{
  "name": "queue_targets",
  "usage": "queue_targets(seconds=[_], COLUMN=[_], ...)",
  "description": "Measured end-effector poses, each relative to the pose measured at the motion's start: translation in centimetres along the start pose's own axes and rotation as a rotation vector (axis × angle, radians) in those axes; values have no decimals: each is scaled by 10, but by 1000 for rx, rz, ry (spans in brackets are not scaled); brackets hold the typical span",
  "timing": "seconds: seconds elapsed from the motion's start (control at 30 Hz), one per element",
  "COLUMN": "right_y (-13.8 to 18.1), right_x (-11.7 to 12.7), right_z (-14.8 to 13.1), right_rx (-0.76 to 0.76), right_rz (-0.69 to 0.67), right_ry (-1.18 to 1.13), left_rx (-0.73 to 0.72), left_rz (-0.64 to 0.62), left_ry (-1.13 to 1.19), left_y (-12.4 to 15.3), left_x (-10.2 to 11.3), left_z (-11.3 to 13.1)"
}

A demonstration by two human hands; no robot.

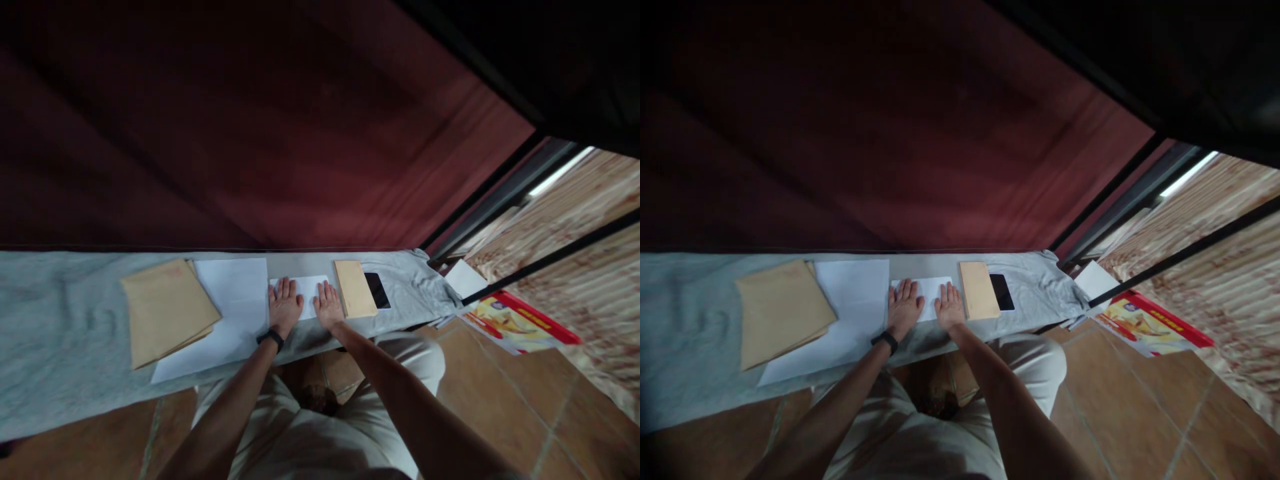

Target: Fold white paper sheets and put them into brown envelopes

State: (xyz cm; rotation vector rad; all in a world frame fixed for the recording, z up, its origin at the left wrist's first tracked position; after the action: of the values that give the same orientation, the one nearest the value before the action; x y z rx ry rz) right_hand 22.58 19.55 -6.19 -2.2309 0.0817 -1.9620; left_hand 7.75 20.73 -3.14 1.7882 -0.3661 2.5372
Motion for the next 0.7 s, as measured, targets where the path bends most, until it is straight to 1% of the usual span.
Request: queue_targets(seconds=[0.17, 0.47, 0.7], right_y=[1, 2, 11], right_x=[-3, -4, -1], right_z=[-2, 0, 1], right_rx=[20, 43, 95], right_rz=[-36, -23, -28], right_ry=[9, -57, -85], left_rx=[8, 14, 13], left_rz=[-7, -43, -31], left_ry=[6, -11, -36], left_y=[-1, 0, 2], left_x=[-1, -6, -6], left_z=[-2, -3, 0])
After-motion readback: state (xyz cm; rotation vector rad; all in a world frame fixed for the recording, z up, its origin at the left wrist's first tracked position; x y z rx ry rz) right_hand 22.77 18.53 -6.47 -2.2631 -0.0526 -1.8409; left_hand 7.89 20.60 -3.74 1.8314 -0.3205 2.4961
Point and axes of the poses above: each hand's wrist, its own y-axis away from the middle knuckle, its own x-axis out of the back of the hand, z = x × y, the point moved 10 cm from there along -y, towards the middle knuckle, and after that the axes turned 6 degrees about -z, right-handed, at the moved point
